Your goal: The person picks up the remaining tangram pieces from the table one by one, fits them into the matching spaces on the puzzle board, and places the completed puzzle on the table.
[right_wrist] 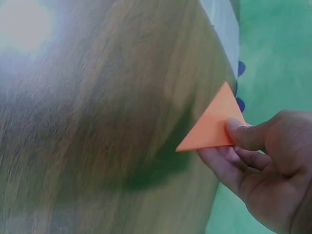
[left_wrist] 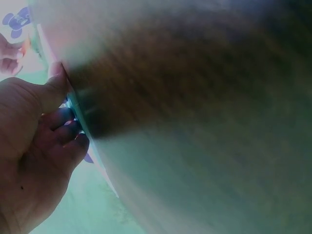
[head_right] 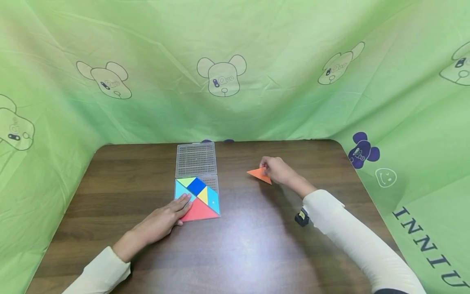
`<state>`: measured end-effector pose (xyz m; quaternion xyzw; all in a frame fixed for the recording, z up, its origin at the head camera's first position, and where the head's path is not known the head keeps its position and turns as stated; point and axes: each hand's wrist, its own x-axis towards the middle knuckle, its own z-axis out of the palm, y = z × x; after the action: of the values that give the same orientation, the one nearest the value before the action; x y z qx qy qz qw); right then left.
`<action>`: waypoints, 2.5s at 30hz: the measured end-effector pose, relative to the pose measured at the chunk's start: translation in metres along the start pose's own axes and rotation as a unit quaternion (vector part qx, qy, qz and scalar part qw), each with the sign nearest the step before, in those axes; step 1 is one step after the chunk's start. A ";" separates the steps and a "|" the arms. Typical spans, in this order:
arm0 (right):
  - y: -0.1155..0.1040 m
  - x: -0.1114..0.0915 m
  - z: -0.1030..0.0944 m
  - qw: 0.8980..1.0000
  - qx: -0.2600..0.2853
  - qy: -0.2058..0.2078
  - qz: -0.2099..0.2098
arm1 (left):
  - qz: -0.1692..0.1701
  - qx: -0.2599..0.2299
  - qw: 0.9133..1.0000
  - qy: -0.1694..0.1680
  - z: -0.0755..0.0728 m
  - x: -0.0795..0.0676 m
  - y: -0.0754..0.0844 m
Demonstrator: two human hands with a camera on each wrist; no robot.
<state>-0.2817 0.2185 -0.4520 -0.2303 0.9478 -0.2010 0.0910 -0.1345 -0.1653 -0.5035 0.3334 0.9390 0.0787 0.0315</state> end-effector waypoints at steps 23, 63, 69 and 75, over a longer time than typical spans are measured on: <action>-0.029 0.019 -0.008 0.998 0.048 0.033 0.004 | 0.003 0.000 1.000 0.002 0.000 -0.001 0.000; -0.084 0.055 0.014 0.921 0.366 -0.046 0.127 | -0.002 -0.008 1.000 -0.002 -0.002 0.000 0.002; -0.091 0.062 0.022 0.915 0.381 -0.049 0.124 | -0.006 -0.010 1.000 -0.009 -0.003 0.000 0.001; -0.095 0.068 0.031 0.910 0.390 -0.050 0.129 | -0.006 -0.017 1.000 -0.014 -0.005 0.001 0.000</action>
<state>-0.2953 0.0982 -0.4448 -0.0619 0.8094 -0.5295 0.2462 -0.1352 -0.1653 -0.4988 0.3286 0.9389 0.0894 0.0508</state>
